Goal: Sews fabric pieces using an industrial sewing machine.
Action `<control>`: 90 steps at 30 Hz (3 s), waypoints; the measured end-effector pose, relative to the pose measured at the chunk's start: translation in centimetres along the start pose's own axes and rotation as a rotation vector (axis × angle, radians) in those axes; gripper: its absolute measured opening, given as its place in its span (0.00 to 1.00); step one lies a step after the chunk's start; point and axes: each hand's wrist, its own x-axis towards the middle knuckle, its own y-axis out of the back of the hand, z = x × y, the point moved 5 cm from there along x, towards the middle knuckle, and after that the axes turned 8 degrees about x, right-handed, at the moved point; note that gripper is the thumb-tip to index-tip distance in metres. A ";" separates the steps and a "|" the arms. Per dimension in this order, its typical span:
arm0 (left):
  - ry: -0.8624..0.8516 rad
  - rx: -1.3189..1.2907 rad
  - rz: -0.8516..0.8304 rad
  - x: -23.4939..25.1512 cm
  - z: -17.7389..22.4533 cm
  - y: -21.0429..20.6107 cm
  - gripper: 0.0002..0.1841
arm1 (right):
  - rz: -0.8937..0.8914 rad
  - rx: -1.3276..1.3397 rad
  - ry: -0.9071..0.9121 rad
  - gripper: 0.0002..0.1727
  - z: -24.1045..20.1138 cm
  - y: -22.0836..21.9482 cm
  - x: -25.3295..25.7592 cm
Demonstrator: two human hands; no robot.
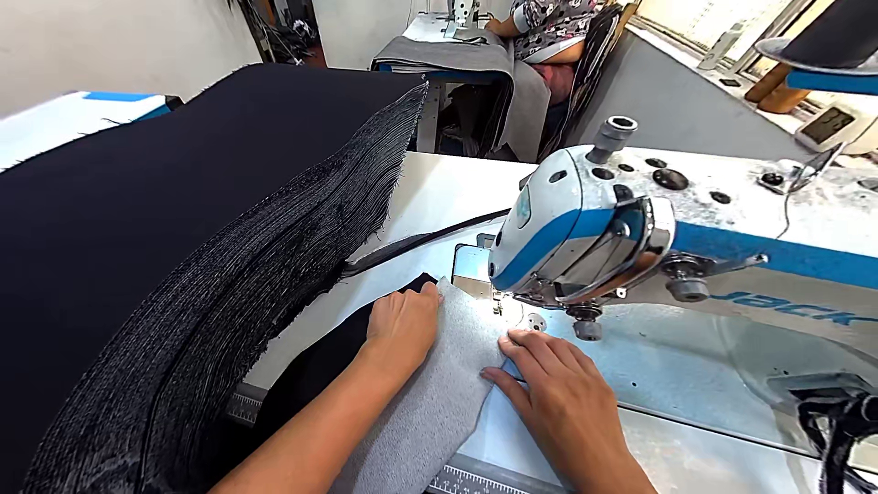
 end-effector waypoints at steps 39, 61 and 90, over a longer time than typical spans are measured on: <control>-0.650 -0.125 0.521 -5.9 2.7 -6.1 0.31 | -0.072 0.137 0.051 0.31 4.1 -0.9 0.8; -0.628 -0.099 0.616 -5.0 3.0 -6.1 0.29 | -0.092 0.117 -0.037 0.30 4.2 -0.8 0.5; -0.657 -0.100 0.615 -4.7 2.6 -6.1 0.28 | -0.098 0.148 -0.038 0.30 4.2 -0.7 0.4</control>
